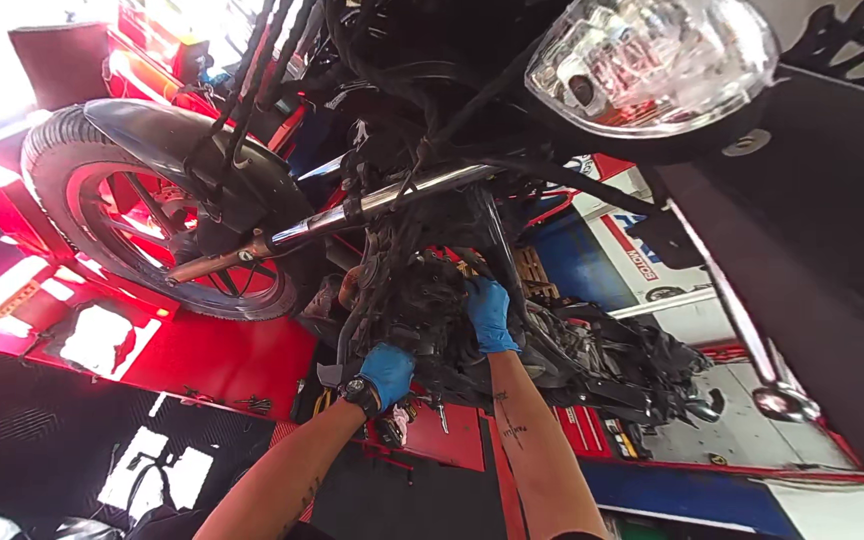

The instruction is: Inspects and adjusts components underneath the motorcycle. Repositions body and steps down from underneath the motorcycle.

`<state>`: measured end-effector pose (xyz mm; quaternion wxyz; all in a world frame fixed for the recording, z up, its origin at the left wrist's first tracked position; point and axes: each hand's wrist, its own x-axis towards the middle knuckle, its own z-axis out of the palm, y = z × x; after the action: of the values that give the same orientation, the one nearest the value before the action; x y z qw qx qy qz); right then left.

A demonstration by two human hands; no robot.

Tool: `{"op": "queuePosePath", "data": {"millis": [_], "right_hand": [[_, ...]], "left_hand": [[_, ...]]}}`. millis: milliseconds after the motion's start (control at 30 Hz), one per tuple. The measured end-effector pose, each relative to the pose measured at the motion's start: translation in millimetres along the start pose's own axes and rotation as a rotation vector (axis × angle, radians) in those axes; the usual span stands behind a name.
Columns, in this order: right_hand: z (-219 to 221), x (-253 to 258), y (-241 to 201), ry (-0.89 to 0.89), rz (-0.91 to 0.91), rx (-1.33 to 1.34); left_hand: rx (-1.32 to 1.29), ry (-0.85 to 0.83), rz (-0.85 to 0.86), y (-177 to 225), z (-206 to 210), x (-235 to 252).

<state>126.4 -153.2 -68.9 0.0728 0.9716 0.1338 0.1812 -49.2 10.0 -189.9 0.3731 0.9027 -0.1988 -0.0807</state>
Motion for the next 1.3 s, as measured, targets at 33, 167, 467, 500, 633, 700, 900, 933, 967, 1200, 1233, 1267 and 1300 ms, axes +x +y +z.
{"op": "queuePosePath", "data": {"millis": [33,167,467,500,633,700,900,933,967,1200,1233,1267,1300], "right_hand": [[-0.8,0.4,-1.2,-0.019,-0.024,0.017],[-7.6,1.1,-1.4,-0.05,-0.046,0.036],[-3.4,-2.8,-10.0,-0.032,-0.033,0.039],[-4.2,-1.9,-10.8,-0.025,-0.034,0.019],[2.4,1.5,-12.0,-0.007,0.039,-0.11],[2.6,2.8,-10.3,-0.027,0.032,-0.084],[-3.2,-5.5,-0.7,0.003,-0.041,0.049],[-1.4,-6.3,-0.9,0.023,-0.013,0.013],[0.3,-5.4,-1.1,0.034,0.021,-0.018],[-2.9,-1.3,-1.0,-0.049,-0.035,0.056],[-6.1,-2.0,-1.2,-0.059,-0.053,0.068],[-8.0,-1.2,-2.5,-0.063,-0.059,0.062],[-7.7,-0.5,-4.3,-0.054,-0.057,0.035]], "left_hand": [[0.0,-0.001,0.0,-0.3,-0.1,-0.2],[-0.008,0.008,-0.004,0.5,-1.7,-1.1],[0.001,-0.007,-0.015,1.5,-2.7,-1.4],[-0.001,-0.003,-0.017,1.6,-2.9,-1.1],[0.012,-0.013,-0.015,2.9,-4.2,-2.1],[0.013,-0.018,-0.016,2.7,-5.0,-2.6],[0.01,-0.012,-0.025,2.8,-4.1,-2.1],[0.011,-0.012,-0.026,2.8,-3.2,-2.1],[0.013,-0.013,-0.026,2.7,-2.9,-1.5],[-0.004,-0.006,-0.016,3.0,-3.4,-2.1],[-0.005,-0.003,-0.017,2.8,-3.7,-2.0],[-0.004,-0.003,-0.022,2.0,-4.0,-1.7],[-0.004,-0.001,-0.027,1.6,-3.5,-1.6]]}}
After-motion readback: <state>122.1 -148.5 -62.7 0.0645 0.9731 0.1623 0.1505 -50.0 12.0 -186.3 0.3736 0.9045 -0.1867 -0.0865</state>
